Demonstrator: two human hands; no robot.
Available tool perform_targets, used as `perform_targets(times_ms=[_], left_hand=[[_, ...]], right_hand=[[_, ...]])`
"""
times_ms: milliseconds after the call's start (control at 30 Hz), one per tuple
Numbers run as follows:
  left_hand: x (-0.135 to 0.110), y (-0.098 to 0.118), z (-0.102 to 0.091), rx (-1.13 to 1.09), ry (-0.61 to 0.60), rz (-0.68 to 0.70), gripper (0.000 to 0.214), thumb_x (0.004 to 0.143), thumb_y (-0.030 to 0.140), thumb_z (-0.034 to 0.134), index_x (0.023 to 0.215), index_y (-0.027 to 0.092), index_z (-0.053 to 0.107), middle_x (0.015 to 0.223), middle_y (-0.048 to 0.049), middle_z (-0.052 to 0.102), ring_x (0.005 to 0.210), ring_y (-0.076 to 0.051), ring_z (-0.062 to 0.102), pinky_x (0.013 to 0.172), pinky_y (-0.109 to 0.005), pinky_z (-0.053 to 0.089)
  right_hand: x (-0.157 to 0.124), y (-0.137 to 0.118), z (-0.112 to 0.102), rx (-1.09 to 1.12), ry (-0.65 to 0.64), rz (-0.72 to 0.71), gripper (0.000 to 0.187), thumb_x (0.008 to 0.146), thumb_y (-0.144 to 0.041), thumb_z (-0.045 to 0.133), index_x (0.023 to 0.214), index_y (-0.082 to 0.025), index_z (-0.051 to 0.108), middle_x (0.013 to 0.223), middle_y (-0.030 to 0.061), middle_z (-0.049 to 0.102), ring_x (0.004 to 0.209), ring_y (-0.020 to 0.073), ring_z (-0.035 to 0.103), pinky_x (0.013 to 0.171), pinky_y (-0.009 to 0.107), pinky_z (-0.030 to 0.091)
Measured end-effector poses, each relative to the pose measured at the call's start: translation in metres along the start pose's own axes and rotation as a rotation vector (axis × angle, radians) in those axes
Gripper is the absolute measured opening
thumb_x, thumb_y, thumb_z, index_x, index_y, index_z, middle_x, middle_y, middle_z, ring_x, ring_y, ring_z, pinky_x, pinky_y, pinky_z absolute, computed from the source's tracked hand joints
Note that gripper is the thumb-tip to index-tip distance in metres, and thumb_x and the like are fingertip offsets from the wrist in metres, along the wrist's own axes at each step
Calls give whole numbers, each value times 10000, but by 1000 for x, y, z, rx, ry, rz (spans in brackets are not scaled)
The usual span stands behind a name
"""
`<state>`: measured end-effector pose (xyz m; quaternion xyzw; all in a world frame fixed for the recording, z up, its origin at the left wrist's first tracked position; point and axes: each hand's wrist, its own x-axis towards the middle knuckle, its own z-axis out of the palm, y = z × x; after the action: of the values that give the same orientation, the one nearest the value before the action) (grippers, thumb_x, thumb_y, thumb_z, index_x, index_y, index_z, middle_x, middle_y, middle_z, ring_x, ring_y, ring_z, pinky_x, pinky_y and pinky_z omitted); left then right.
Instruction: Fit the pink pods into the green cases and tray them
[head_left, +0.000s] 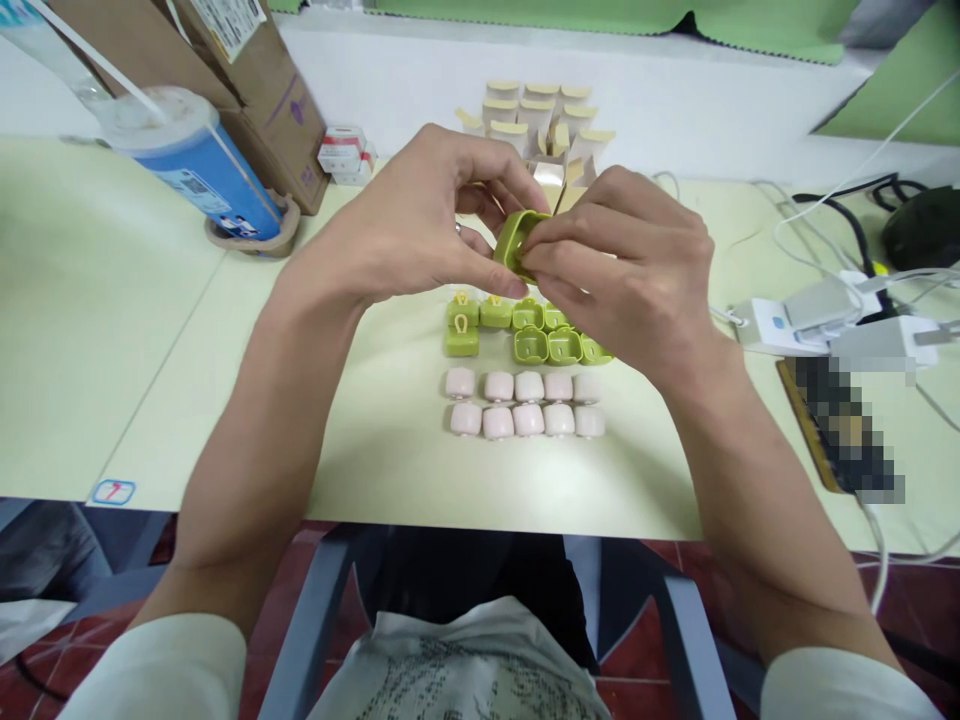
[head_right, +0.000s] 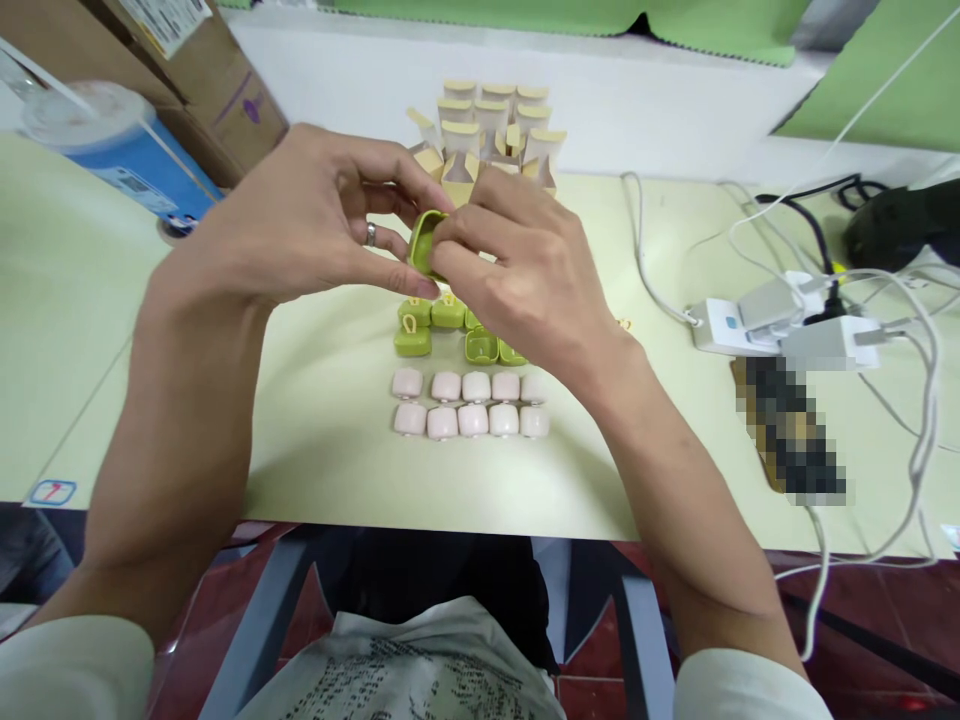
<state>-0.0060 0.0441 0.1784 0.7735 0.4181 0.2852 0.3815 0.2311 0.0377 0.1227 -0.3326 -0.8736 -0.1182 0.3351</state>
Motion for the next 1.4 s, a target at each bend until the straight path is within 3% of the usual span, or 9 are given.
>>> perform_targets(times_ms=[167,367,500,633,833,1167,1400], left_hand=[[-3,2,-1,-6,-15,7,438,681,321,1030,1073,275,843,1275,-29,846,1279,-314,742,994,-405,628],[-3,0,-3,8,-22,66,375,716,283,1043,1039,275,854,1143,-14,835,1149,-257,760,936,-395,633],[-2,-2,-3,47,-37,91,339,722,329,1046,1020,290,888,1106,-31,832,1121,-278,774,917,-425,643],[-1,-4,-5,15,-53,58,438,708,431,1047,1084,252,912,1143,-71,845,1197,-346,758,1015,-475,631],[-3,-2,-6,31,-95,2,489,746,456,1017,1134,186,895,1141,-86,848,1225,-340,740,1057,-457,613],[2,-9,-4,-49,-110,36,430,728,256,1067,1135,219,930,1116,-55,887,1059,-289,733,964,-464,634],[3,-10,2,-122,13,20,493,676,43,1039,1148,50,896,968,-59,846,981,-281,820,1068,-702,639]], right_hand=[[-1,2,1,-121,61,-108,303,1157,-238,605,921,-333,770,1041,-39,889,897,219,719,708,407,545],[-3,3,6,-187,162,-209,305,1140,-180,629,892,-293,767,1000,-33,895,815,193,700,646,381,546],[-2,0,6,-132,59,-134,335,1170,-213,570,921,-303,775,1048,-17,891,867,213,729,691,420,553],[0,0,2,-61,-41,-92,387,1200,-242,506,917,-300,763,1102,22,891,946,230,726,760,442,560],[5,-4,-11,132,-167,24,297,1147,-479,599,916,-358,742,1068,56,842,1077,306,694,890,537,606],[11,-10,-12,182,-174,80,471,1187,-514,496,794,-316,662,1025,69,816,1055,292,674,923,547,609],[12,-8,-15,412,-122,182,536,1135,-694,488,747,-369,665,967,59,786,1107,308,683,982,564,618]])
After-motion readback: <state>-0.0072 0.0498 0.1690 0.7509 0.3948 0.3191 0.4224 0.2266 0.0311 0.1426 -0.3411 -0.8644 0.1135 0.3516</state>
